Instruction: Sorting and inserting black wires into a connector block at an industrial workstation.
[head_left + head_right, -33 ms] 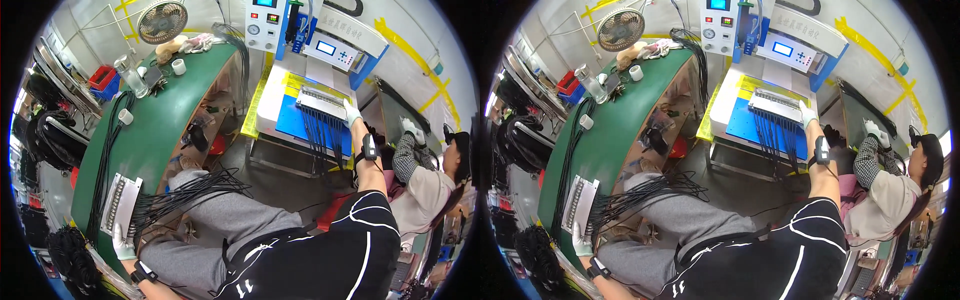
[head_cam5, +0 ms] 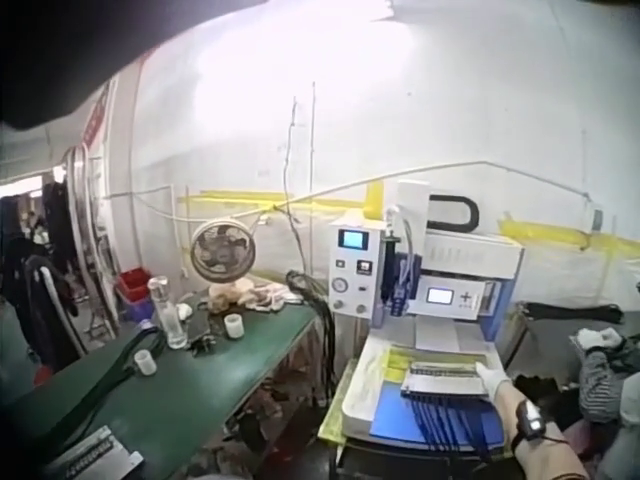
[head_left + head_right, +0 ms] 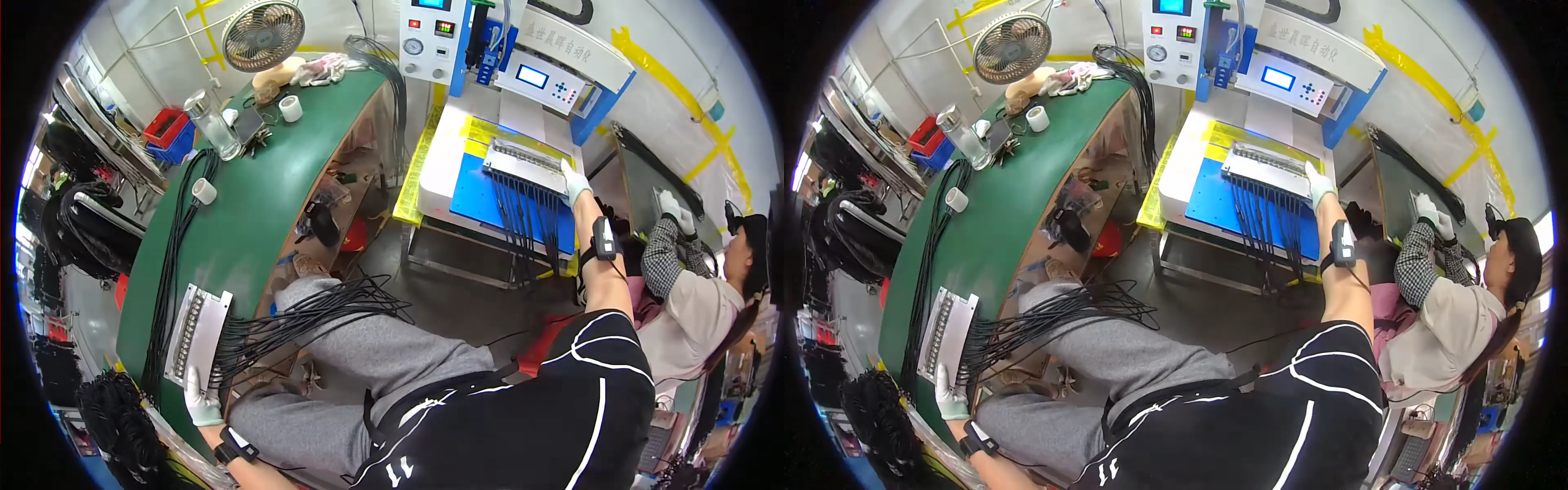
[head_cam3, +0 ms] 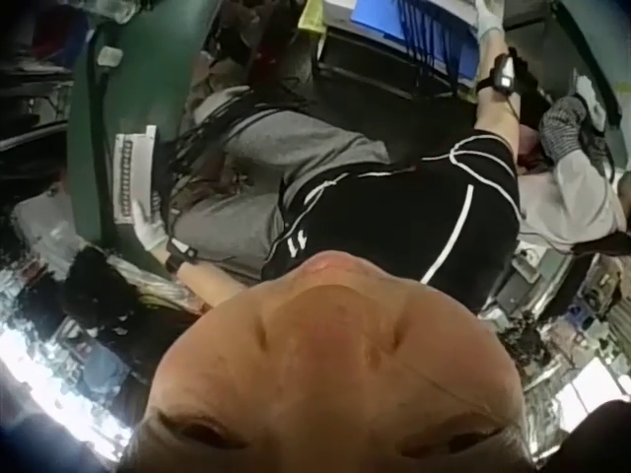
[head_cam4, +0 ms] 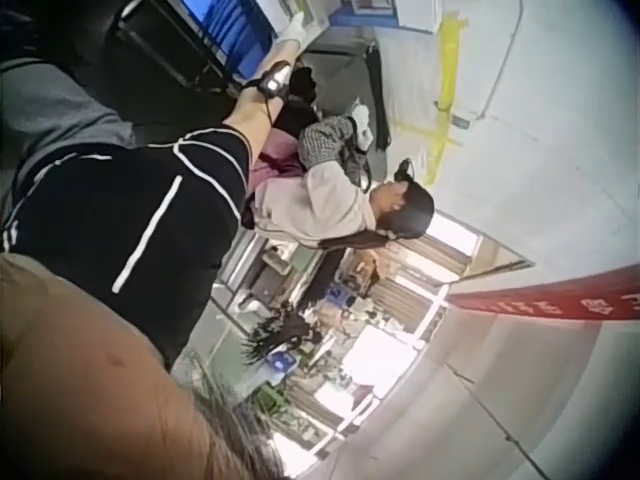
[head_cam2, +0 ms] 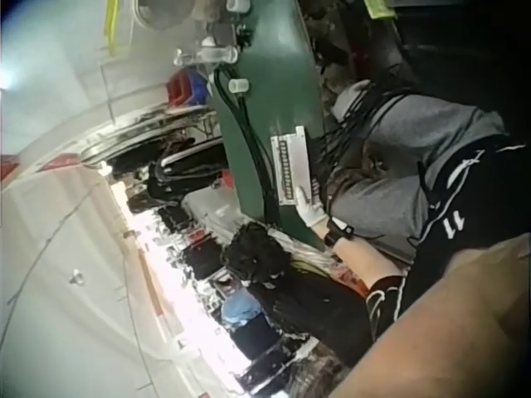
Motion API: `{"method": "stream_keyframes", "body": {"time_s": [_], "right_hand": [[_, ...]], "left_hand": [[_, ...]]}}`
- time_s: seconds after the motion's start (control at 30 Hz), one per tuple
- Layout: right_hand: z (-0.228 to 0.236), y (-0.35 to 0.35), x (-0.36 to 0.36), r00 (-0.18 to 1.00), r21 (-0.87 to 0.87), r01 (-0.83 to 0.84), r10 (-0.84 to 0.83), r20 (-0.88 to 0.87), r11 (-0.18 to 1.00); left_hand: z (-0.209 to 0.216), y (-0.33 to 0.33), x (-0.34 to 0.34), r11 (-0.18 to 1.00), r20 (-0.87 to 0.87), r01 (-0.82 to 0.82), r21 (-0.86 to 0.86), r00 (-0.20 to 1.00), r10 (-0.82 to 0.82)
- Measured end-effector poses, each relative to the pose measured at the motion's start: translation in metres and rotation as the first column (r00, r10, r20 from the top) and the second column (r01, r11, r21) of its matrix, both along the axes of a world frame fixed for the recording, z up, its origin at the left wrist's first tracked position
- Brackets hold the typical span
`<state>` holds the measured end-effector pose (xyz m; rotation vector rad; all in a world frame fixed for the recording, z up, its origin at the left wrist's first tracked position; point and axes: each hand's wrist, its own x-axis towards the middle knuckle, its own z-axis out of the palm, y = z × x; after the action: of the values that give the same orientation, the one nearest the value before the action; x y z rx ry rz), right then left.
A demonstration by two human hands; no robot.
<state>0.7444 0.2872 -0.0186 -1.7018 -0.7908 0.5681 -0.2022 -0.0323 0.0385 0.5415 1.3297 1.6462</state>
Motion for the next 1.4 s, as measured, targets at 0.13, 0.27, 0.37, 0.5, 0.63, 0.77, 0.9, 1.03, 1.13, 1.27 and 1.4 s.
{"method": "stream_keyframes", "body": {"time_s": [0.13,0.27,0.37,0.5,0.63,0.77,0.9,1.03,1.13,1.27,1.4], "right_hand": [[-0.011,0.009,0.039,0.999,-0.152,-0.011,0.018,0.046,0.988],[-0.024,0.017,0.004,0.981,-0.084,-0.123,0.134,0.14,0.989],[-0.003,-0.002,0.06,0.982,-0.095,-0.06,0.076,0.173,0.994],[0.014,-0.003,-0.01,0.799,-0.3,0.115,0.091,0.595,0.947],[0.081,-0.019,-0.08,0.669,-0.732,0.334,0.398,0.627,0.594],[0.083,-0.037,-0.075,0.61,-0.63,0.391,0.323,0.723,0.671],[0.066,-0.032,-0.066,0.639,-0.584,0.379,0.253,0.726,0.718],[0.054,-0.025,-0.054,0.602,-0.519,0.348,0.238,0.762,0.781],[0.05,-0.023,-0.052,0.628,-0.503,0.366,0.191,0.754,0.783],[0.044,-0.032,-0.059,0.567,-0.451,0.141,0.302,0.766,0.881],[0.044,-0.097,0.035,0.575,-0.467,-0.052,0.409,0.709,0.883]], "left_hand": [[0.005,0.009,0.009,1.0,0.035,-0.009,-0.026,0.999,0.01],[0.024,-0.002,0.013,0.998,-0.026,-0.036,-0.054,0.999,0.034],[0.002,0.02,0.018,0.999,0.005,0.036,-0.027,0.999,-0.036],[0.016,0.01,0.024,0.999,-0.06,0.01,-0.049,0.998,-0.013],[0.028,0.002,0.027,0.998,-0.041,-0.009,-0.059,0.999,0.007],[0.013,0.003,0.013,0.998,-0.054,0.038,-0.049,0.998,-0.041],[-0.002,0.0,-0.008,0.999,-0.097,0.018,-0.043,0.995,-0.023],[-0.005,0.005,-0.01,0.998,-0.065,0.02,-0.06,0.998,-0.023],[-0.007,0.007,-0.008,0.998,-0.063,-0.007,-0.06,0.998,0.003],[0.001,-0.013,-0.014,0.999,-0.119,-0.023,-0.022,0.993,0.021],[0.004,0.009,0.001,0.997,-0.049,0.032,-0.072,0.998,-0.036]]}}
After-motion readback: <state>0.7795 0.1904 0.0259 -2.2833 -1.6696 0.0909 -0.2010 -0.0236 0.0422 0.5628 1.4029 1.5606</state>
